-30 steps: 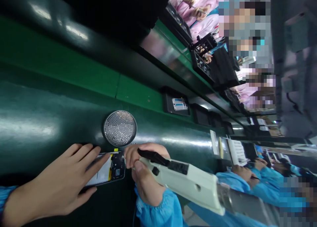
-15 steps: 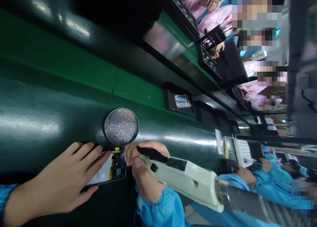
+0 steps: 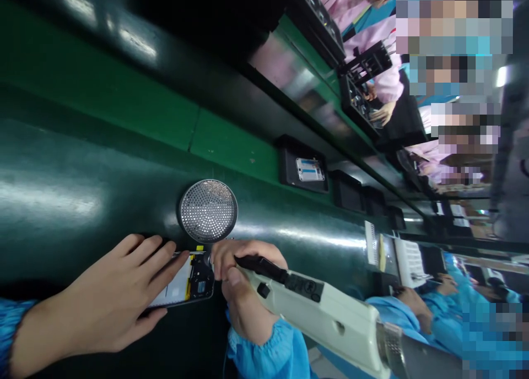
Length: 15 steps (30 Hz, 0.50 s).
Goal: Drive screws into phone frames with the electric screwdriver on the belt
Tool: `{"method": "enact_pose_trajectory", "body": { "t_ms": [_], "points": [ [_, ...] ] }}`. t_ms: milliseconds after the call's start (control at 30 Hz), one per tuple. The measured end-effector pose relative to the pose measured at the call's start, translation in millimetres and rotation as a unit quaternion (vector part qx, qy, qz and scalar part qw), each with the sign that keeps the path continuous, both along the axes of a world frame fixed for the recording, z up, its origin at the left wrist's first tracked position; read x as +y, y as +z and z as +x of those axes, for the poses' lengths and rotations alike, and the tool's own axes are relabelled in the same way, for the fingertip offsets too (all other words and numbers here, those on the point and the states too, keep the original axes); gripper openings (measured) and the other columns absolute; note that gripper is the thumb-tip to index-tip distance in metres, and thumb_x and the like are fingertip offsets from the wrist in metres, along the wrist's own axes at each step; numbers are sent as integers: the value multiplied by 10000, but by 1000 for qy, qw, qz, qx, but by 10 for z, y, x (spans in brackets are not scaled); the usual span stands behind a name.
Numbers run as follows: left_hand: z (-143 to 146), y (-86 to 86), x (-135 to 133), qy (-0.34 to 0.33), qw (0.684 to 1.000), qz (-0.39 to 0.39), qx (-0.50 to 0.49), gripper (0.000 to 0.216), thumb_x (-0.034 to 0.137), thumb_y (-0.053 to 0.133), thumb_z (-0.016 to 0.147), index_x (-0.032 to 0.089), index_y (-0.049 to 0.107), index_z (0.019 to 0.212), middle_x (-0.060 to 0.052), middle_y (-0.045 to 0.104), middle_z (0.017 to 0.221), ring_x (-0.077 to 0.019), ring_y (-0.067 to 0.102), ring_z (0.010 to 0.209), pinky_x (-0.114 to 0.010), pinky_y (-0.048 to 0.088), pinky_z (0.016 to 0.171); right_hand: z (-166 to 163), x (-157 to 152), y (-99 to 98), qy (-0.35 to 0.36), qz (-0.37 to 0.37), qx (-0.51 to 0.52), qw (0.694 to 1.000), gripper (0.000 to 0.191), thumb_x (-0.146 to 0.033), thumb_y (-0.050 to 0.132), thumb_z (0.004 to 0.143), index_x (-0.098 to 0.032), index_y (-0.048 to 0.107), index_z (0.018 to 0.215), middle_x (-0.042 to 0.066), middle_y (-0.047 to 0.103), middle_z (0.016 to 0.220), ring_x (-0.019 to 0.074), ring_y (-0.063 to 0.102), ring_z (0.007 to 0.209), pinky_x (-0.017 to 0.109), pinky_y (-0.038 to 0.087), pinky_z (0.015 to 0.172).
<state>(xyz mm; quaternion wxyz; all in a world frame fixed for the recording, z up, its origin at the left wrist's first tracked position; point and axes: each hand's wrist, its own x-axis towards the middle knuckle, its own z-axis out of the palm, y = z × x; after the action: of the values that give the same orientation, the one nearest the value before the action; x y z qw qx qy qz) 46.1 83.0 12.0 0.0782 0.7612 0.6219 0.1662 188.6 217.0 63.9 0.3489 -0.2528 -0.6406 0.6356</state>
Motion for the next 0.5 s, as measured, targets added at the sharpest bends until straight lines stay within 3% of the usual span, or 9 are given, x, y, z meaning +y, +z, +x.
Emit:
{"method": "enact_pose_trajectory", "body": {
  "t_ms": [500],
  "points": [
    [-1, 46, -34, 13, 1000, -11, 15, 649, 529, 509, 903, 61, 586, 1346, -169, 613, 1276, -335, 491, 1081, -460, 349, 887, -5, 1, -60, -10, 6, 30, 999, 238, -163, 568, 841, -280, 599, 1046, -59, 497, 627, 116, 504, 570, 334, 443, 634]
  ]
}}
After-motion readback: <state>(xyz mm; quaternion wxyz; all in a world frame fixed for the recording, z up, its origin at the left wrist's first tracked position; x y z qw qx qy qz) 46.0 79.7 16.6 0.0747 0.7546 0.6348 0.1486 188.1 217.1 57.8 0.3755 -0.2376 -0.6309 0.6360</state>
